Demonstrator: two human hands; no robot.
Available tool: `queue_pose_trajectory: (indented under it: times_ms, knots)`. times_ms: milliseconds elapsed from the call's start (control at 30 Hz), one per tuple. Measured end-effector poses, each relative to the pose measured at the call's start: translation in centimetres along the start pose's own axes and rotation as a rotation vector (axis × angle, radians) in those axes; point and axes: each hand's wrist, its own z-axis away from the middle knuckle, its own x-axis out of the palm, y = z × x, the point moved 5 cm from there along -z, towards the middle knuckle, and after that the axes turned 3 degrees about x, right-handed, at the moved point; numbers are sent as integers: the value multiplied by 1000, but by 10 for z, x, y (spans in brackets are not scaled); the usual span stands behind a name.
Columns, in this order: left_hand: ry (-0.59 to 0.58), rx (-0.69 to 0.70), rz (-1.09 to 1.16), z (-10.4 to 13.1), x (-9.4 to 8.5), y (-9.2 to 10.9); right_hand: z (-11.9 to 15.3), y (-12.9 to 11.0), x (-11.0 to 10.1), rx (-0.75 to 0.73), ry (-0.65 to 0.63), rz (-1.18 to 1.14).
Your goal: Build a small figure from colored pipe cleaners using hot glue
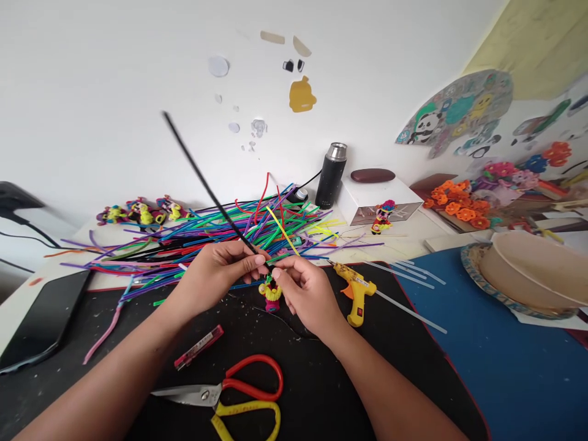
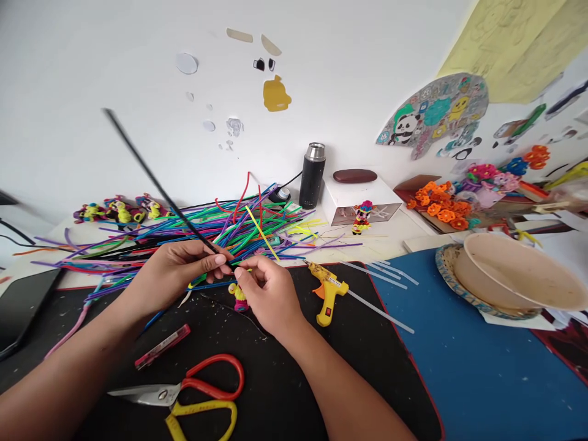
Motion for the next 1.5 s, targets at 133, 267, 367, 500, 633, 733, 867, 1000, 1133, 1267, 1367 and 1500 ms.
queue_pose_trajectory:
  times_ms: [133, 267, 367, 500, 633, 733, 867, 1000, 1133, 1267, 1367, 1500]
  knots:
    - [66, -28, 107, -1, -1, 1, -2, -2, 0, 54, -8, -188]
    - [56, -35, 128, -3, 1, -4, -2, -1, 0, 55, 18, -223]
    - [38, -50, 148, -3, 4, -6, -2, 1, 0, 56, 26, -229]
    - [18, -56, 193, -3, 7, -5, -2, 1, 0, 62, 41, -247]
    - [-21, -49, 217, -3, 8, -9, -2, 1, 0, 77, 43, -267]
    - [-39, -47, 231, -4, 9, -12, -3, 1, 0, 77, 37, -269]
    - [-34, -51, 282, -5, 10, -12, -2, 0, 1, 40, 25, -257]
    - [-25, -64, 286, -6, 11, -17, 0, -1, 0, 11, 35, -186]
    - [-48, -82, 228, -8, 10, -20, 1, -1, -2, -55, 74, -75]
    - [-45, -23, 67, -6, 6, -11, 3, -6, -1, -117, 48, 70]
    - [-46, 25, -52, -2, 4, -4, 4, -7, 2, -102, -5, 136]
    - [-69, 20, -22, -1, 3, -2, 3, -4, 4, -70, 16, 97]
